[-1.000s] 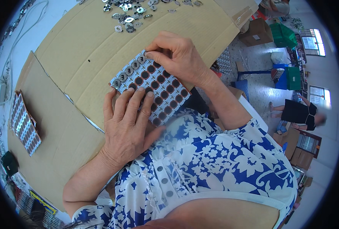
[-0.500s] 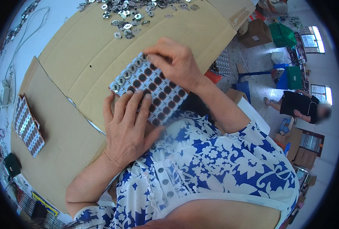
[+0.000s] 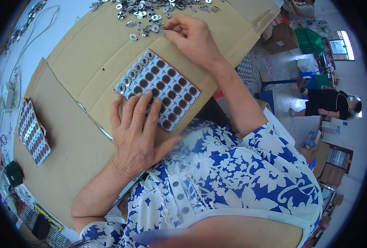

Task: The person assembles small metal components by hand, placing them into a plastic organizer tray.

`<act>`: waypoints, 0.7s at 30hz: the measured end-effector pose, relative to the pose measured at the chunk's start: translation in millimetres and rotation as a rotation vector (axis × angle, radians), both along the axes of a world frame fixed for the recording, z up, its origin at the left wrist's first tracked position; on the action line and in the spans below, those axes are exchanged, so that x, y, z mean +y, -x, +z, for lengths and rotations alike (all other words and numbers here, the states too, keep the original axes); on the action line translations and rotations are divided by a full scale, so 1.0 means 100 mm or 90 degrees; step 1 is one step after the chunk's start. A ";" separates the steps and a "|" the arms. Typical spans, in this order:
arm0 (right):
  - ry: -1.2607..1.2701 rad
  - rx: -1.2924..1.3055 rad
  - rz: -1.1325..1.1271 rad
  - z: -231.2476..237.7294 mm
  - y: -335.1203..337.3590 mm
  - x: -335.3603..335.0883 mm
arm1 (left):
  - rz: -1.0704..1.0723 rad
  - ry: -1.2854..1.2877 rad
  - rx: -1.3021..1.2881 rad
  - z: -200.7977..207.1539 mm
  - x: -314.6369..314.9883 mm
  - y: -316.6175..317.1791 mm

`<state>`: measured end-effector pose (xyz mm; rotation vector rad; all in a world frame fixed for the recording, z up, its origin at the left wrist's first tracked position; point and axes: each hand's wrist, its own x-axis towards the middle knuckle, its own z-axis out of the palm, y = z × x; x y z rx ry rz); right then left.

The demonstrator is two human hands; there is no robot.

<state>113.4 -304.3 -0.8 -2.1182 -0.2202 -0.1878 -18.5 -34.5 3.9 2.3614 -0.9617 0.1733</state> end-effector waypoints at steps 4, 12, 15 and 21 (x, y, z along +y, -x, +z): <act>-0.130 0.080 -0.010 0.02 0.23 0.01 | -0.043 -0.012 -0.003 -0.08 -0.02 0.07; -0.243 0.136 -0.074 -0.01 0.32 -0.10 | -0.049 -0.009 -0.055 -0.14 -0.04 0.08; -0.205 0.167 -0.110 0.06 0.40 -0.07 | -0.056 0.002 -0.055 -0.16 -0.04 0.10; 0.202 -0.055 -0.107 0.01 0.50 -0.15 | -0.072 -0.014 -0.061 -0.14 -0.05 0.13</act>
